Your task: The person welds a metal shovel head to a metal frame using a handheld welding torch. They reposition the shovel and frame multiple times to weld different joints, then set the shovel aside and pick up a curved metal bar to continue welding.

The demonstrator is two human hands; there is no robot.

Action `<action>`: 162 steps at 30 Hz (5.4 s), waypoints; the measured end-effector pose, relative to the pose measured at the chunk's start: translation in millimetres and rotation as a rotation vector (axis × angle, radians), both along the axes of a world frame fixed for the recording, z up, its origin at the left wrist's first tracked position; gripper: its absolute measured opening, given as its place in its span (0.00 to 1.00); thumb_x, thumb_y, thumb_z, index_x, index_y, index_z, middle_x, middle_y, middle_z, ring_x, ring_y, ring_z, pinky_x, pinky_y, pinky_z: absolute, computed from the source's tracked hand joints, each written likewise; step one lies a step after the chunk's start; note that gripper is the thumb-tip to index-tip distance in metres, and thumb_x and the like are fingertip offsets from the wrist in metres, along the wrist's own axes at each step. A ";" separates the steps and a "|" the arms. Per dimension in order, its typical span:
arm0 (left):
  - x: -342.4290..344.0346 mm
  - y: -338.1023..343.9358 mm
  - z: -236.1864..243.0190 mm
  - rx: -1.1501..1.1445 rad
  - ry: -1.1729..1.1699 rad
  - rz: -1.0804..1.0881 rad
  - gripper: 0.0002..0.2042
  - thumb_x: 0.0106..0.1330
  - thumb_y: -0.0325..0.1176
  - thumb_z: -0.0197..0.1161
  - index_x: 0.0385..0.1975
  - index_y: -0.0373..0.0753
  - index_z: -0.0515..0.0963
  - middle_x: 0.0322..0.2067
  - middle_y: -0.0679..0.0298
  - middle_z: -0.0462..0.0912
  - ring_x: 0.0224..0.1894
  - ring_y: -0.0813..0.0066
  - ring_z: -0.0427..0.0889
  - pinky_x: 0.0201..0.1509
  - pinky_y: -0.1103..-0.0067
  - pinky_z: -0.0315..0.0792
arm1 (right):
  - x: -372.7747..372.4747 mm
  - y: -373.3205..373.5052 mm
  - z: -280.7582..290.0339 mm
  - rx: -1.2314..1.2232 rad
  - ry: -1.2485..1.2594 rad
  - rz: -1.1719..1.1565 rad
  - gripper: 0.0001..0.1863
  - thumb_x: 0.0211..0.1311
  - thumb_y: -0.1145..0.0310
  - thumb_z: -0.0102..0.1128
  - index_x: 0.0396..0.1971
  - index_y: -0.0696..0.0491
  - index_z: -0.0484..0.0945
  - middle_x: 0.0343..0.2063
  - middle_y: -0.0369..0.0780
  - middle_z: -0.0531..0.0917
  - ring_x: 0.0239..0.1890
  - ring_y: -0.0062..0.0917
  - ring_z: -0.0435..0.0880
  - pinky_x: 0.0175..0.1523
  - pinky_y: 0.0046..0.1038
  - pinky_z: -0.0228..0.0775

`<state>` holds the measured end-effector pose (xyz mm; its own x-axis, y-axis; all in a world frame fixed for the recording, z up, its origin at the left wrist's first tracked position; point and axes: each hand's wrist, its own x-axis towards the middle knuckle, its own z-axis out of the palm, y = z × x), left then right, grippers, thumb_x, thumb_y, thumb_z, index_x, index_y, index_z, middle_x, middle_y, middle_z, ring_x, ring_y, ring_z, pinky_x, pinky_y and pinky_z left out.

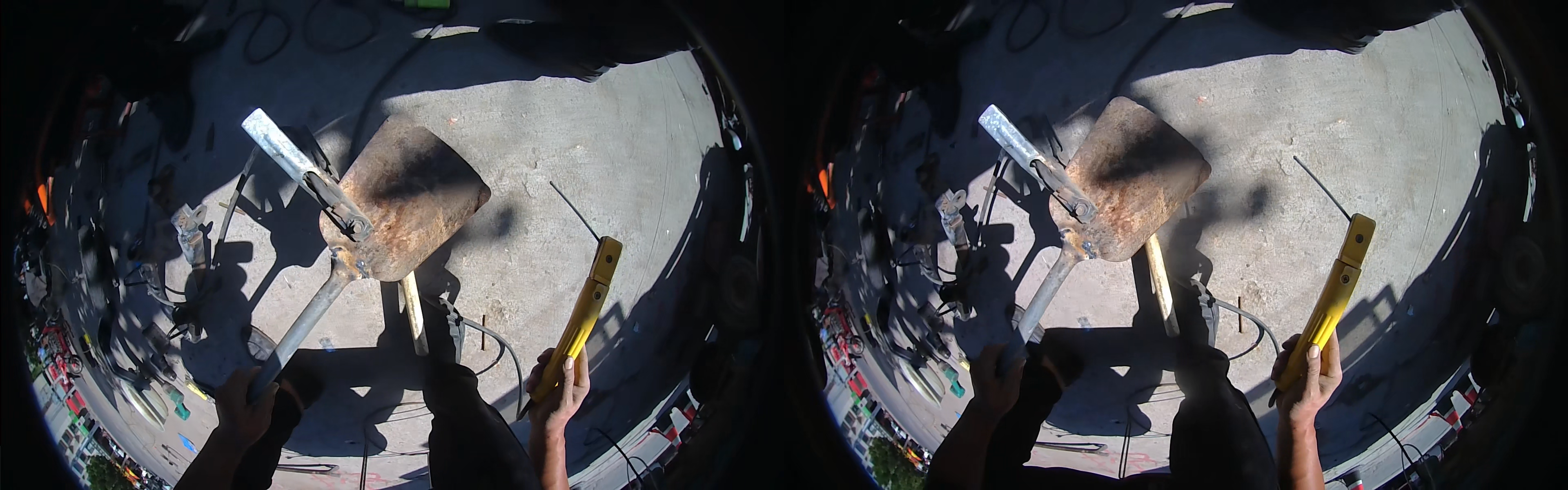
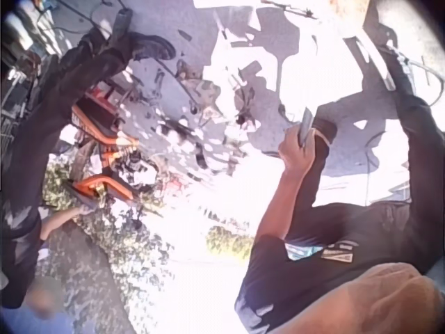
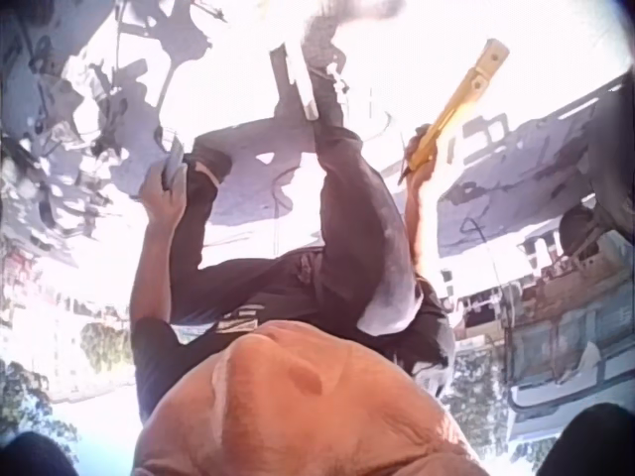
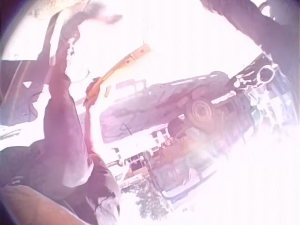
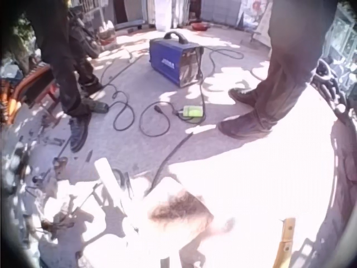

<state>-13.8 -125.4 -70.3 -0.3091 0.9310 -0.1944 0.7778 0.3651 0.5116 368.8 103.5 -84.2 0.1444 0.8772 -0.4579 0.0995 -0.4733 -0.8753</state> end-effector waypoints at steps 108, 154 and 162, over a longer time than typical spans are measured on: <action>33.6 140.6 173.0 0.039 -0.026 -0.360 0.31 0.37 0.34 0.78 0.48 0.36 0.82 0.48 0.55 0.83 0.50 0.50 0.79 0.54 0.61 0.74 | 72.9 -54.5 32.1 -0.120 0.135 0.105 0.20 0.58 0.73 0.71 0.47 0.65 0.77 0.28 0.33 0.77 0.24 0.14 0.74 0.29 0.20 0.67; 24.2 -108.5 202.9 0.373 0.229 0.089 0.37 0.48 0.35 0.73 0.60 0.28 0.68 0.54 0.45 0.72 0.58 0.44 0.72 0.66 0.62 0.64 | 163.8 -158.5 104.5 0.240 -0.087 -0.250 0.19 0.60 0.74 0.63 0.50 0.62 0.73 0.44 0.43 0.86 0.43 0.26 0.85 0.51 0.29 0.76; 13.1 -136.0 187.0 0.490 0.228 0.248 0.35 0.52 0.38 0.75 0.60 0.29 0.70 0.55 0.47 0.74 0.59 0.49 0.73 0.64 0.64 0.67 | 173.7 -168.8 123.5 0.372 -0.021 -0.300 0.16 0.58 0.71 0.66 0.45 0.59 0.75 0.24 0.37 0.78 0.18 0.19 0.74 0.22 0.25 0.69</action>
<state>-0.7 -261.4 116.7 -0.5125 0.7900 0.3365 0.8095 0.3137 0.4963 542.5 -65.3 39.3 0.4226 0.8990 -0.1150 0.0259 -0.1388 -0.9900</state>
